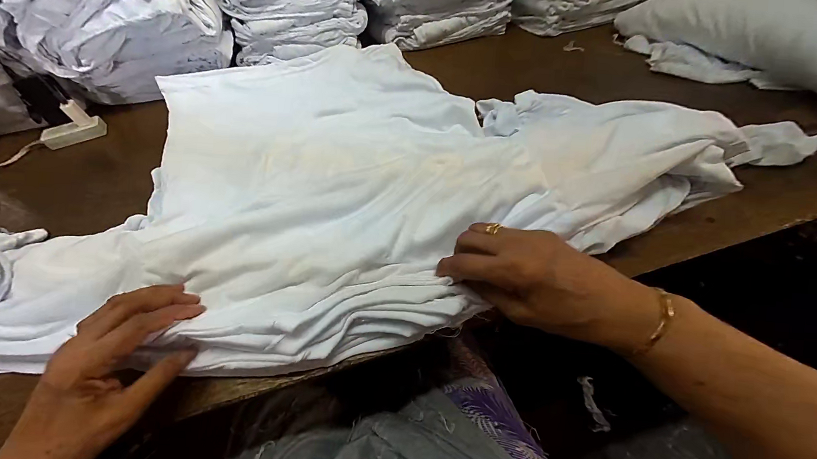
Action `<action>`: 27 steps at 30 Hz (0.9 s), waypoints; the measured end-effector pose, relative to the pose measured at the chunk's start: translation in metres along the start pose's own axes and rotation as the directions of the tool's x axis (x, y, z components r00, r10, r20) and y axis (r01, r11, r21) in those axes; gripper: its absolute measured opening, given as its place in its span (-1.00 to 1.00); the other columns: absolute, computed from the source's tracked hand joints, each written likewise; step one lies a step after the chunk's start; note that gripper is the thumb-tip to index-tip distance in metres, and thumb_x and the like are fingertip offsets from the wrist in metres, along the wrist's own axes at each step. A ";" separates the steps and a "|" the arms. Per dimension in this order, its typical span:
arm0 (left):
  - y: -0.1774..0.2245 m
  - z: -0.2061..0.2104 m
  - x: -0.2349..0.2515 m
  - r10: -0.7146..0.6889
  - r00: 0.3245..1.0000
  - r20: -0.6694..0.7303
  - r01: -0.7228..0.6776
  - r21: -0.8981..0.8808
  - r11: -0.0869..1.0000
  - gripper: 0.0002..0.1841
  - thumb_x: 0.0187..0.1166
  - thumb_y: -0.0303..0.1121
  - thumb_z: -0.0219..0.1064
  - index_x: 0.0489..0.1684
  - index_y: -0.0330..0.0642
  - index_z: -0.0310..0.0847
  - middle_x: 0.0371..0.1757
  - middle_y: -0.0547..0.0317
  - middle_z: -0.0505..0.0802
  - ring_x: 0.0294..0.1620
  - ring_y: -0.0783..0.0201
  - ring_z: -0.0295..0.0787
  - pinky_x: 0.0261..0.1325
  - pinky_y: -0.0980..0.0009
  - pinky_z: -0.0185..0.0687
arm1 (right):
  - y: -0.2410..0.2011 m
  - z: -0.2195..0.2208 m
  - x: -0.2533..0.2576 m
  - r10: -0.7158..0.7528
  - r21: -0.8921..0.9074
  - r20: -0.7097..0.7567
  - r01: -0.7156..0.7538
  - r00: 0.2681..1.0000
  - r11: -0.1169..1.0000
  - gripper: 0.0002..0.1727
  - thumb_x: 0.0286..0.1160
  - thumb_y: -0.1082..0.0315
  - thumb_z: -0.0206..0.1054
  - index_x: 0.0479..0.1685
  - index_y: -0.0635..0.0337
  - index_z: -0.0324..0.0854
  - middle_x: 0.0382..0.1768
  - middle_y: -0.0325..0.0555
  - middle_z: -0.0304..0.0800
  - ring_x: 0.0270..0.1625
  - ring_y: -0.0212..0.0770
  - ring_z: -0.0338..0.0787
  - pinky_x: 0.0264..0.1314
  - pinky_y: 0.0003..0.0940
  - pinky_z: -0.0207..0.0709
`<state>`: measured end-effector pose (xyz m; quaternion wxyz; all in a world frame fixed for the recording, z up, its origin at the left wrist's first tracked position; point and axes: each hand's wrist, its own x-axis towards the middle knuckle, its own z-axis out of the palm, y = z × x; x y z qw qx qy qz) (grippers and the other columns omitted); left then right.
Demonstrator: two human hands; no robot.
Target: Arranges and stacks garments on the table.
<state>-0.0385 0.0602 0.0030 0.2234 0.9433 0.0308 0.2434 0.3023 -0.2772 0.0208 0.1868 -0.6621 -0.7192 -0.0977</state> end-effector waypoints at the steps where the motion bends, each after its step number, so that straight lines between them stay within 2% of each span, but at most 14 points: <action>1: -0.003 -0.002 -0.004 -0.026 0.999 -0.034 0.025 -0.030 0.999 -0.63 0.44 -0.06 0.46 0.14 0.02 0.81 0.32 0.26 0.78 0.48 0.22 0.63 0.56 0.20 0.55 | 0.001 -0.003 -0.001 0.013 0.039 -0.038 -0.012 0.999 0.999 -0.73 0.54 0.34 0.18 -0.10 0.07 0.84 -0.27 -0.16 0.75 -0.20 -0.17 0.78 -0.24 -0.19 0.65; 3: -0.006 -0.008 -0.007 -0.085 0.994 -0.068 0.078 -0.101 0.992 -0.74 0.42 -0.09 0.51 -0.05 0.03 0.84 0.20 0.32 0.81 0.34 0.31 0.72 0.40 0.35 0.67 | 0.001 -0.014 0.000 0.061 0.124 -0.086 -0.050 0.994 0.991 -0.75 0.57 0.35 0.18 -0.15 0.11 0.82 -0.27 -0.22 0.81 -0.21 -0.29 0.78 -0.20 -0.29 0.64; 5: -0.004 -0.012 -0.004 -0.116 0.992 -0.057 0.107 -0.139 0.984 -0.75 0.43 -0.06 0.51 -0.08 0.08 0.86 0.15 0.37 0.82 0.27 0.35 0.75 0.32 0.42 0.70 | 0.000 -0.020 0.001 0.097 0.161 -0.056 -0.087 0.994 0.983 -0.79 0.53 0.33 0.21 -0.18 0.06 0.81 -0.29 -0.33 0.78 -0.24 -0.42 0.73 -0.20 -0.42 0.62; 7: -0.003 -0.014 0.002 -0.107 0.993 -0.047 0.100 -0.129 0.987 -0.79 0.46 -0.07 0.47 -0.13 0.10 0.89 0.10 0.40 0.83 0.22 0.39 0.75 0.29 0.46 0.69 | 0.001 -0.014 0.000 0.095 0.116 0.015 -0.096 0.995 0.989 -0.81 0.47 0.26 0.25 -0.22 0.00 0.82 -0.32 -0.35 0.72 -0.26 -0.38 0.72 -0.25 -0.36 0.62; 9: -0.005 -0.015 0.007 -0.074 0.996 -0.054 0.068 -0.114 0.991 -0.83 0.50 -0.13 0.41 -0.19 0.09 0.87 0.08 0.41 0.81 0.21 0.39 0.74 0.31 0.46 0.67 | 0.005 -0.010 0.002 0.093 0.102 0.020 -0.094 0.995 0.990 -0.79 0.53 0.22 0.23 -0.24 -0.02 0.81 -0.33 -0.33 0.69 -0.25 -0.35 0.71 -0.26 -0.34 0.61; 13: -0.014 -0.042 0.006 -0.103 0.994 -0.040 0.096 -0.160 0.982 -0.90 0.53 -0.23 0.41 -0.23 0.04 0.81 0.20 0.36 0.80 0.35 0.35 0.67 0.46 0.34 0.57 | 0.006 -0.024 0.012 0.103 0.143 -0.095 -0.089 0.990 0.986 -0.70 0.58 0.35 0.15 -0.11 0.09 0.86 -0.17 -0.22 0.86 -0.03 -0.27 0.80 0.05 -0.26 0.65; 16: -0.027 -0.052 -0.005 -0.177 0.974 0.138 0.205 -0.228 0.952 -0.87 0.43 -0.13 0.51 -0.27 0.10 0.91 0.23 0.29 0.85 0.38 0.25 0.70 0.44 0.26 0.63 | -0.007 -0.012 0.006 0.035 0.008 0.109 -0.036 0.993 0.999 -0.80 0.38 0.37 0.26 -0.26 0.05 0.83 -0.25 -0.21 0.78 -0.09 -0.13 0.76 -0.10 -0.12 0.66; 17: -0.030 -0.056 -0.007 -0.202 0.961 0.187 0.246 -0.251 0.936 -0.83 0.45 -0.14 0.50 -0.21 0.05 0.93 0.27 0.22 0.85 0.41 0.20 0.69 0.45 0.24 0.63 | -0.011 -0.012 0.004 0.025 -0.046 0.181 -0.017 0.983 0.999 -0.83 0.30 0.35 0.28 -0.26 0.06 0.80 -0.24 -0.19 0.75 -0.08 -0.10 0.76 -0.09 -0.09 0.65; 19: -0.021 -0.066 -0.001 -0.293 0.947 0.134 0.315 -0.195 0.929 -0.78 0.50 -0.39 0.30 -0.16 -0.32 0.84 0.27 -0.01 0.81 0.39 0.17 0.70 0.47 0.25 0.61 | -0.018 -0.027 0.008 0.059 -0.058 0.227 -0.047 0.972 0.997 -0.73 0.23 0.26 0.28 -0.17 0.05 0.82 -0.20 -0.18 0.78 -0.06 -0.09 0.77 -0.06 -0.05 0.62; 21: -0.010 -0.076 0.014 -0.409 0.912 -0.035 0.410 0.024 0.912 -0.76 0.58 -0.63 0.17 0.00 -0.71 0.65 0.31 -0.43 0.69 0.45 -0.10 0.60 0.55 0.05 0.44 | -0.022 -0.041 0.016 0.078 0.007 0.160 -0.080 0.984 0.997 -0.62 0.35 0.11 0.24 0.06 0.01 0.79 -0.05 -0.23 0.80 0.04 -0.19 0.76 0.01 -0.15 0.66; 22: -0.013 -0.080 0.020 -0.437 0.890 -0.133 0.453 0.138 0.881 -0.72 0.64 -0.59 0.21 0.12 -0.72 0.61 0.37 -0.52 0.65 0.50 -0.23 0.54 0.58 -0.09 0.35 | -0.025 -0.041 0.023 0.083 0.049 0.107 -0.088 0.991 0.995 -0.55 0.41 0.04 0.24 0.19 0.02 0.76 0.03 -0.24 0.78 0.10 -0.24 0.74 0.07 -0.22 0.64; 25: -0.065 -0.091 0.019 -0.480 0.841 -0.250 0.539 0.310 0.783 -0.38 0.64 -0.09 0.37 0.51 -0.42 0.49 0.54 -0.57 0.48 0.61 -0.54 0.30 0.56 -0.53 0.10 | -0.040 -0.014 0.047 0.081 0.168 0.020 -0.083 0.997 0.982 -0.43 0.42 -0.02 0.35 0.40 0.05 0.67 0.18 -0.15 0.74 0.25 -0.20 0.70 0.23 -0.23 0.64; 26: -0.082 -0.090 0.018 -0.495 0.836 -0.235 0.548 0.336 0.766 -0.33 0.59 -0.01 0.41 0.52 -0.38 0.50 0.46 -0.62 0.53 0.51 -0.67 0.35 0.40 -0.70 0.10 | -0.047 0.001 0.053 0.076 0.184 0.034 -0.081 0.997 0.980 -0.40 0.41 -0.02 0.38 0.45 -0.02 0.65 0.18 -0.17 0.70 0.24 -0.20 0.69 0.20 -0.23 0.66; 27: -0.091 -0.087 0.018 -0.500 0.841 -0.208 0.541 0.360 0.760 -0.38 0.58 -0.03 0.45 0.42 -0.37 0.60 0.26 -0.60 0.66 0.30 -0.65 0.52 0.25 -0.70 0.23 | -0.054 0.016 0.057 0.064 0.187 0.059 -0.074 0.996 0.979 -0.42 0.40 0.01 0.42 0.47 -0.10 0.65 0.14 -0.19 0.68 0.19 -0.19 0.68 0.12 -0.23 0.67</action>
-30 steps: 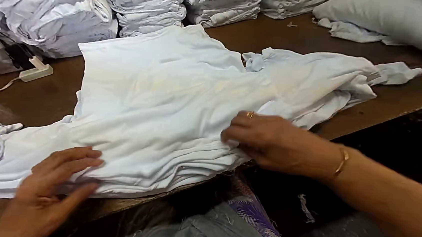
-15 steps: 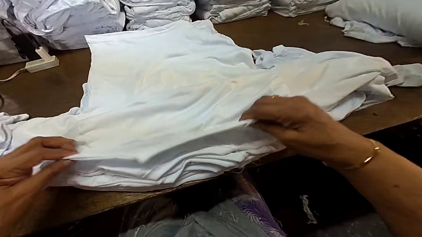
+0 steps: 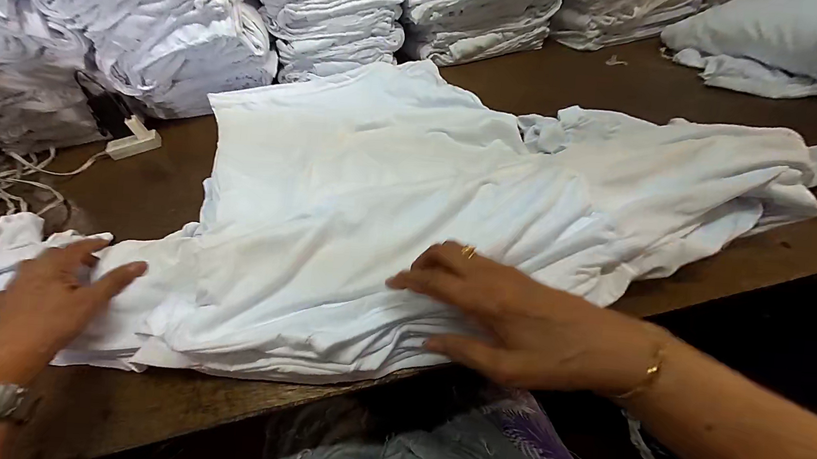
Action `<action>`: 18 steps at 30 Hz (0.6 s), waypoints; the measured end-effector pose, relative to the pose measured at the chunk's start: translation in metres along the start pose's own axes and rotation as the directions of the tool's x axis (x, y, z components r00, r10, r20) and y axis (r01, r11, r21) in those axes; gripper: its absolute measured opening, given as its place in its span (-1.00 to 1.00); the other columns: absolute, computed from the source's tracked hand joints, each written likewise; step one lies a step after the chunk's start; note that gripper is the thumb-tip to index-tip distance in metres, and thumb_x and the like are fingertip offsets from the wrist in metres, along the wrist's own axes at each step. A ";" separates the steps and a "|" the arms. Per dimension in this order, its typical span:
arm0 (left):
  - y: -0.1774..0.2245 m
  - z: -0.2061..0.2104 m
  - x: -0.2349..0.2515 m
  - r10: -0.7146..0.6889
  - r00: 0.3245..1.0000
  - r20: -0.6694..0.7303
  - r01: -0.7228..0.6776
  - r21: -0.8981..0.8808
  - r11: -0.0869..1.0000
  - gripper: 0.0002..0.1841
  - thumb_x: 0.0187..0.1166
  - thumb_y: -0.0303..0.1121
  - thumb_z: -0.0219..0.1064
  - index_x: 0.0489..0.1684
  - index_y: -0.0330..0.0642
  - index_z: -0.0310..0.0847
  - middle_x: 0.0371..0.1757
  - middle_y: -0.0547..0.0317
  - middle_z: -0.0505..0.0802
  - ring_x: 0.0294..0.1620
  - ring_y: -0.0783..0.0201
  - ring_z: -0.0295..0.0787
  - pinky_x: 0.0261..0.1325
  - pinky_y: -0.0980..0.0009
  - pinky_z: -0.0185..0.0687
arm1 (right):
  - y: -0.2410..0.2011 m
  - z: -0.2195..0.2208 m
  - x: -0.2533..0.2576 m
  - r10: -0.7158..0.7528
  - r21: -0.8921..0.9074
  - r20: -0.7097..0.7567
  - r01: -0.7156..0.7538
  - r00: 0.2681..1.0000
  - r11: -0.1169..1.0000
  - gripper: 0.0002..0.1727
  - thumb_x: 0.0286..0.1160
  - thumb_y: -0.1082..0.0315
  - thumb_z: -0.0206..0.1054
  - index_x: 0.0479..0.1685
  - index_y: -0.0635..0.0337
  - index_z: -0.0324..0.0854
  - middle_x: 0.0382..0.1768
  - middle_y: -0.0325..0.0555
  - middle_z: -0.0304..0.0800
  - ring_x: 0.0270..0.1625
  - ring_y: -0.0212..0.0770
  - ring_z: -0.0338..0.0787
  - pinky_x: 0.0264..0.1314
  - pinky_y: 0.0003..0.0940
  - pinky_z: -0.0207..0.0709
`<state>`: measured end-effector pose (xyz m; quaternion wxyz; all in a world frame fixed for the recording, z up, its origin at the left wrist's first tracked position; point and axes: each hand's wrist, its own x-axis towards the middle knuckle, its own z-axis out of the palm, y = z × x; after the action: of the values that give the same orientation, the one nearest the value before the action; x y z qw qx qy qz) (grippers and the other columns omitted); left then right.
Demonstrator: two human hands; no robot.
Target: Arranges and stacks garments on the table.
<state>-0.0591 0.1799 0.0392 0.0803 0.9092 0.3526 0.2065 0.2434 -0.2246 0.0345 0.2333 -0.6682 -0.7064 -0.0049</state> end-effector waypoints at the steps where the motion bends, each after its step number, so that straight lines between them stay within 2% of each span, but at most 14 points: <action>1: -0.003 0.005 0.002 0.038 0.999 0.008 -0.038 0.020 0.999 -0.50 0.58 -0.09 0.47 0.23 -0.39 0.72 0.03 -0.49 0.75 0.05 -0.52 0.65 0.09 -0.60 0.40 | -0.003 0.016 0.002 -0.019 -0.015 0.031 0.020 0.999 1.000 -0.47 0.39 0.10 0.44 0.44 -0.19 0.69 0.05 -0.19 0.67 0.10 -0.17 0.69 0.00 -0.21 0.67; 2: -0.008 0.006 0.003 0.105 0.994 -0.014 -0.104 0.032 0.994 -0.60 0.62 -0.15 0.44 0.05 -0.40 0.77 -0.14 -0.36 0.79 -0.15 -0.34 0.72 -0.03 -0.45 0.51 | -0.005 0.030 0.002 -0.046 -0.046 0.052 0.048 0.998 0.998 -0.46 0.33 0.22 0.43 0.42 -0.28 0.72 -0.03 -0.17 0.66 0.02 -0.12 0.67 -0.14 -0.17 0.60; 3: -0.014 0.003 0.004 0.173 0.983 -0.055 -0.171 0.030 0.985 -0.65 0.66 -0.20 0.39 -0.07 -0.42 0.77 -0.21 -0.30 0.81 -0.25 -0.22 0.74 -0.09 -0.35 0.56 | -0.006 0.038 0.001 -0.063 -0.087 0.064 0.068 0.996 0.994 -0.41 0.27 0.30 0.40 0.42 -0.36 0.72 -0.06 -0.14 0.66 -0.01 -0.08 0.65 -0.19 -0.14 0.55; 4: -0.022 -0.004 0.005 0.191 0.978 -0.083 -0.189 0.032 0.981 -0.66 0.69 -0.22 0.33 -0.11 -0.44 0.76 -0.22 -0.29 0.83 -0.25 -0.18 0.77 -0.08 -0.31 0.59 | -0.006 0.042 -0.002 -0.068 -0.117 0.064 0.075 0.996 0.990 -0.38 0.26 0.33 0.37 0.42 -0.43 0.72 -0.08 -0.16 0.65 -0.02 -0.08 0.65 -0.21 -0.15 0.54; 6: -0.025 -0.028 0.002 0.015 0.999 -0.042 -0.014 0.023 1.000 -0.66 0.76 -0.32 0.27 -0.08 -0.58 0.66 -0.16 -0.45 0.79 -0.11 -0.27 0.75 0.09 -0.34 0.54 | -0.006 0.044 -0.007 -0.063 -0.123 0.046 0.068 0.997 0.990 -0.35 0.25 0.38 0.33 0.39 -0.48 0.73 -0.08 -0.19 0.64 -0.01 -0.11 0.64 -0.19 -0.19 0.54; 8: -0.024 -0.046 0.004 -0.136 0.991 0.019 0.134 0.062 0.989 -0.72 0.73 -0.49 0.26 -0.10 -0.71 0.62 -0.12 -0.57 0.73 -0.07 -0.31 0.67 0.16 -0.27 0.47 | -0.006 0.047 -0.009 -0.067 -0.109 0.009 0.068 0.998 0.992 -0.37 0.29 0.41 0.28 0.37 -0.47 0.74 0.01 -0.18 0.65 0.04 -0.11 0.65 -0.15 -0.19 0.57; 9: -0.028 -0.050 0.006 -0.181 0.982 0.045 0.176 0.100 0.979 -0.76 0.71 -0.54 0.27 -0.10 -0.72 0.65 -0.06 -0.60 0.72 0.00 -0.36 0.67 0.22 -0.29 0.45 | -0.006 0.049 -0.009 -0.064 -0.099 -0.002 0.064 0.998 0.993 -0.39 0.33 0.41 0.25 0.36 -0.47 0.74 0.11 -0.18 0.67 0.10 -0.11 0.66 -0.10 -0.17 0.60; 11: -0.027 -0.055 0.009 -0.203 0.979 0.033 0.200 0.082 0.976 -0.78 0.69 -0.55 0.28 0.02 -0.67 0.66 0.15 -0.64 0.69 0.27 -0.44 0.62 0.41 -0.35 0.36 | -0.004 0.049 -0.009 -0.065 -0.087 0.007 0.065 0.998 0.994 -0.40 0.36 0.39 0.22 0.38 -0.44 0.72 0.36 -0.16 0.65 0.22 -0.07 0.66 -0.01 -0.12 0.63; 12: -0.016 -0.056 0.008 -0.164 0.986 -0.005 0.164 0.041 0.986 -0.73 0.71 -0.51 0.27 0.14 -0.64 0.64 0.24 -0.63 0.67 0.35 -0.45 0.59 0.46 -0.36 0.34 | -0.004 0.048 -0.008 -0.065 -0.081 0.014 0.066 0.998 0.995 -0.40 0.35 0.38 0.23 0.41 -0.40 0.70 0.40 -0.15 0.64 0.25 -0.06 0.66 0.01 -0.11 0.62; 13: 0.002 -0.056 0.005 -0.095 0.994 -0.046 0.095 -0.004 0.995 -0.69 0.72 -0.45 0.29 0.21 -0.60 0.61 0.28 -0.59 0.67 0.38 -0.42 0.58 0.46 -0.33 0.37 | -0.003 0.046 -0.007 -0.064 -0.071 0.015 0.065 0.998 0.995 -0.40 0.34 0.36 0.25 0.45 -0.34 0.68 0.35 -0.14 0.66 0.23 -0.05 0.66 0.02 -0.11 0.63; 15: 0.044 -0.049 -0.009 0.188 0.978 -0.091 -0.199 -0.131 0.971 -0.60 0.62 -0.30 0.38 0.20 -0.51 0.61 0.27 -0.41 0.68 0.29 -0.21 0.63 0.35 -0.14 0.51 | -0.003 0.040 -0.003 -0.046 -0.038 -0.019 0.045 0.999 0.998 -0.43 0.35 0.32 0.30 0.47 -0.15 0.66 0.18 -0.13 0.70 0.16 -0.10 0.73 0.02 -0.15 0.70; 16: 0.064 -0.037 -0.018 0.354 0.930 -0.096 -0.366 -0.199 0.909 -0.57 0.51 -0.11 0.42 0.15 -0.28 0.66 0.24 -0.07 0.71 0.27 0.09 0.66 0.33 0.11 0.61 | -0.003 0.038 -0.002 -0.041 -0.013 -0.034 0.040 0.999 0.999 -0.45 0.37 0.31 0.30 0.46 -0.09 0.68 0.10 -0.14 0.70 0.11 -0.14 0.74 0.01 -0.20 0.71; 17: 0.088 -0.021 -0.032 0.480 0.876 -0.054 -0.473 -0.289 0.832 -0.54 0.44 0.06 0.47 0.15 -0.03 0.70 0.28 0.21 0.70 0.36 0.28 0.60 0.40 0.23 0.58 | -0.003 0.038 -0.003 -0.050 0.004 -0.037 0.051 0.998 0.999 -0.49 0.36 0.33 0.30 0.39 -0.10 0.72 0.03 -0.17 0.70 0.06 -0.17 0.72 -0.04 -0.24 0.69; 18: 0.108 -0.003 -0.049 0.574 0.819 0.022 -0.531 -0.352 0.771 -0.51 0.39 0.17 0.49 0.17 0.13 0.75 0.33 0.32 0.70 0.43 0.31 0.55 0.45 0.20 0.52 | -0.004 0.038 -0.004 -0.067 0.005 -0.022 0.067 0.998 0.998 -0.52 0.35 0.35 0.28 0.30 -0.14 0.77 -0.02 -0.21 0.70 0.04 -0.19 0.70 -0.07 -0.25 0.65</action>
<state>-0.0274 0.0669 0.0574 0.1895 0.9571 0.0237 0.2181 0.2276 -0.2168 0.0003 0.2425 -0.6435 -0.7258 -0.0178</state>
